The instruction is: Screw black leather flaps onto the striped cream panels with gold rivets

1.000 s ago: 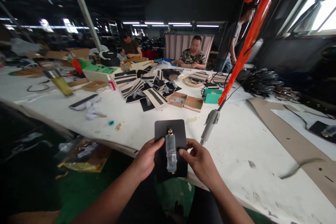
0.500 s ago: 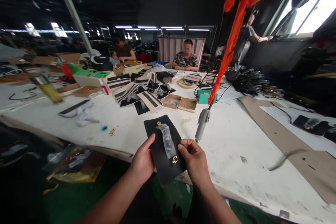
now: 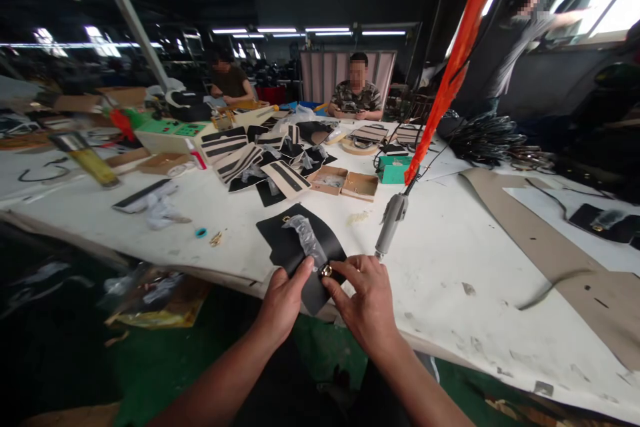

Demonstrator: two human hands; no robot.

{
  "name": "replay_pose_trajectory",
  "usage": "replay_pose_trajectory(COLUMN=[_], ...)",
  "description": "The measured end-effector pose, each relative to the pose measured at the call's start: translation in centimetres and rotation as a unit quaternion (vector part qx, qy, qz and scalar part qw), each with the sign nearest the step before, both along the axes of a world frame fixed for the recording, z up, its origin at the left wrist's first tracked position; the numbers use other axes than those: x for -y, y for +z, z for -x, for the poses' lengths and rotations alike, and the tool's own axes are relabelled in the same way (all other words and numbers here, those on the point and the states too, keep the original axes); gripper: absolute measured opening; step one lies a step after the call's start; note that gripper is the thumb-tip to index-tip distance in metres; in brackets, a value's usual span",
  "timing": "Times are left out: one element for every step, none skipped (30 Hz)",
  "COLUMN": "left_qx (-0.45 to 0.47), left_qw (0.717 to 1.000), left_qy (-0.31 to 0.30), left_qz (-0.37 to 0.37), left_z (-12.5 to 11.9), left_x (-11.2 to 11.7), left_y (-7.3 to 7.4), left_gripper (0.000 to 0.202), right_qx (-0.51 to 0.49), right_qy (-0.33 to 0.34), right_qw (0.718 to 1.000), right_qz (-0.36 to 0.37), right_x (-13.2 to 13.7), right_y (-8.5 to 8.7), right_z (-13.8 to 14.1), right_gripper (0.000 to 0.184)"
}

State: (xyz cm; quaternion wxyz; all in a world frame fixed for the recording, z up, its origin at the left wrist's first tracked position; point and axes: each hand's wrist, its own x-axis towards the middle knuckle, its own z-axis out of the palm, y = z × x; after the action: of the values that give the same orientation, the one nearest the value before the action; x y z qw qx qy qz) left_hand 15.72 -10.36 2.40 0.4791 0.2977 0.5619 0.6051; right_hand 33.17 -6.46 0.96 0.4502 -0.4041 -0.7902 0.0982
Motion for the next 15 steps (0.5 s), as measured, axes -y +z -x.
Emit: replay_pose_trajectory(left_qx=[0.0, -0.002, -0.006, -0.014, -0.026, -0.039, -0.054, -0.07, -0.089, -0.108, -0.13, -0.159, -0.19, -0.223, -0.254], left_qw=[1.0, 1.0, 1.0, 1.0, 1.0, 0.999, 0.998, 0.997, 0.995, 0.993, 0.991, 0.987, 0.981, 0.972, 0.961], left_qy=[-0.001, 0.001, 0.003, 0.006, 0.012, 0.017, 0.02, 0.022, 0.02, 0.012, -0.003, -0.022, -0.042, -0.058, -0.073], left_qz=[-0.001, 0.0, 0.001, 0.004, 0.009, 0.017, 0.027, 0.035, 0.04, 0.036, 0.021, 0.001, -0.026, -0.054, -0.08], left_z=[0.0, -0.1, -0.1, -0.1, -0.1, -0.1, -0.2, -0.3, -0.5, -0.7, -0.9, -1.1, -1.3, -1.4, -1.5], left_x=[0.0, 0.0, 0.1, 0.2, 0.4, 0.7, 1.1, 1.6, 2.1, 2.6, 3.2, 3.7, 4.1, 4.6, 5.0], left_y=[0.1, 0.1, 0.1, 0.0, 0.0, -0.1, -0.1, -0.1, 0.0, 0.0, -0.1, -0.1, -0.2, -0.4, -0.6], left_gripper=[0.058, 0.058, 0.057, 0.057, 0.056, 0.055, 0.054, 0.053, 0.051, 0.051, 0.052, 0.053, 0.054, 0.054, 0.054], right_qx=[-0.007, -0.022, -0.042, -0.06, -0.071, -0.072, -0.062, -0.041, -0.014, 0.014, 0.04, 0.062, 0.085, 0.1, 0.106], right_qy=[0.001, 0.009, 0.02, 0.029, 0.038, 0.045, 0.051, 0.051, 0.049, 0.045, 0.038, 0.037, 0.047, 0.059, 0.067], right_qw=[1.0, 1.0, 0.998, 0.995, 0.99, 0.983, 0.974, 0.965, 0.958, 0.953, 0.952, 0.954, 0.957, 0.96, 0.964], right_qz=[0.003, 0.016, 0.039, 0.073, 0.115, 0.163, 0.211, 0.253, 0.283, 0.3, 0.303, 0.291, 0.273, 0.253, 0.233], right_x=[0.0, -0.1, -0.1, 0.0, 0.1, 0.3, 0.6, 0.9, 1.2, 1.4, 1.5, 1.5, 1.4, 1.3, 1.1], right_y=[-0.1, -0.2, -0.1, -0.1, 0.1, 0.4, 0.7, 1.0, 1.2, 1.3, 1.2, 0.8, 0.2, -0.7, -1.6], right_z=[0.2, 0.3, 0.5, 0.6, 0.7, 0.7, 0.6, 0.5, 0.1, -0.3, -0.9, -1.6, -2.2, -2.9, -3.6], right_gripper=[0.02, 0.019, 0.019, 0.021, 0.025, 0.029, 0.035, 0.041, 0.047, 0.053, 0.058, 0.061, 0.064, 0.066, 0.068])
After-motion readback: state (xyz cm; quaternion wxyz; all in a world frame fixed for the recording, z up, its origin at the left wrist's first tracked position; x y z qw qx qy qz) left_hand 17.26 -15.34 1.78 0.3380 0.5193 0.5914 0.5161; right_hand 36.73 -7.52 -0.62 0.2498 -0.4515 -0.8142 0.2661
